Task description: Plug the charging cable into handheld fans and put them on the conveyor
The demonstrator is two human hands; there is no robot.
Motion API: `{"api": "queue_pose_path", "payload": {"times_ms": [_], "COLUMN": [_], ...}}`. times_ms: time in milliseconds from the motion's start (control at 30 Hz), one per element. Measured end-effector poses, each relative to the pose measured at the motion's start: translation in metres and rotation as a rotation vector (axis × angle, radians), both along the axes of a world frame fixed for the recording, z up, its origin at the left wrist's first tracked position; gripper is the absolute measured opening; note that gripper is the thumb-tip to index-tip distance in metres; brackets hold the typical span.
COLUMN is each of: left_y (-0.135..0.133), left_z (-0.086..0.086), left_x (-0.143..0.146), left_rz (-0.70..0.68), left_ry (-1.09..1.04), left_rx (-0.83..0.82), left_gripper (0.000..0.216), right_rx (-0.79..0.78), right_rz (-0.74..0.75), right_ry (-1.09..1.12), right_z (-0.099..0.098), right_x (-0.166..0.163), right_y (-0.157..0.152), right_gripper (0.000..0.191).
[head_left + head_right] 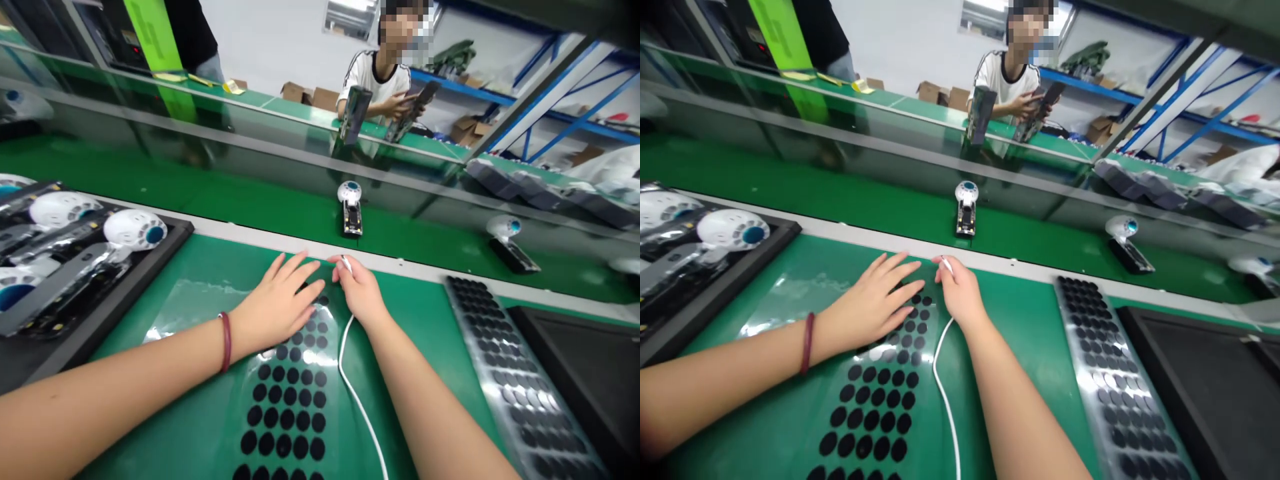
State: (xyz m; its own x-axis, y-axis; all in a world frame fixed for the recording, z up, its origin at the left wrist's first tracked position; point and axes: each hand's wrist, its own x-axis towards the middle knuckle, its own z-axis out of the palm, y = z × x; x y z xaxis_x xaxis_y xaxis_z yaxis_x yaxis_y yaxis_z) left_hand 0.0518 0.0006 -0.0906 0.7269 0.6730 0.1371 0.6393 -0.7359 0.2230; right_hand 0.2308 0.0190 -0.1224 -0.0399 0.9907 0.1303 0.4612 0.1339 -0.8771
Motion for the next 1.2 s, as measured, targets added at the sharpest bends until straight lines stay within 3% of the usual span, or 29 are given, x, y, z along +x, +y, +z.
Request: {"api": "queue_pose_path", "payload": {"times_ms": [100,167,267,467,533,700,867,1067,1200], "left_y": [-0.028,-0.052,-0.082,-0.111,-0.114,-0.109,-0.111,-0.109,-0.087], "left_z": [0.023,0.035,0.039,0.030,0.031,0.041,0.048,0.034,0.043], "left_x": [0.003,0.002,-0.003,-0.008,-0.008,-0.001,0.011,-0.002,-0.015], "left_rz": [-0.253,-0.418,-0.536,-0.537,-0.524,-0.547,-0.657,-0.587,-0.569], "left_ry": [-0.007,0.003,-0.007,-0.042,0.005,0.100,0.168,-0.069,-0.047], "left_rx": [-0.014,-0.119,-0.260,-0.453,-0.539,-0.713,-0.680,-0.419,-0.352], "left_gripper": [0.030,0.024,0.011,0.013,0.003,0.019,0.017,0.008,0.010], "right_rx": [0.039,0.057,0.080,0.109,0.115,0.125,0.130,0.109,0.092], "right_rz": [-0.013,-0.025,-0.040,-0.033,-0.034,-0.035,-0.039,-0.030,-0.023], "right_ry": [0.013,0.018,0.024,0.035,0.035,0.042,0.059,0.067,0.072], "right_z": [-0.001,0.000,-0.001,-0.003,-0.003,-0.004,-0.005,-0.006,-0.005], "right_x": [-0.002,-0.002,-0.002,0.000,0.000,0.000,0.000,0.000,0.000], "right_y": [-0.001,-0.001,0.000,0.001,0.001,0.001,0.002,0.004,0.002], "right_gripper": [0.022,0.023,0.023,0.024,0.024,0.024,0.023,0.022,0.020]}}
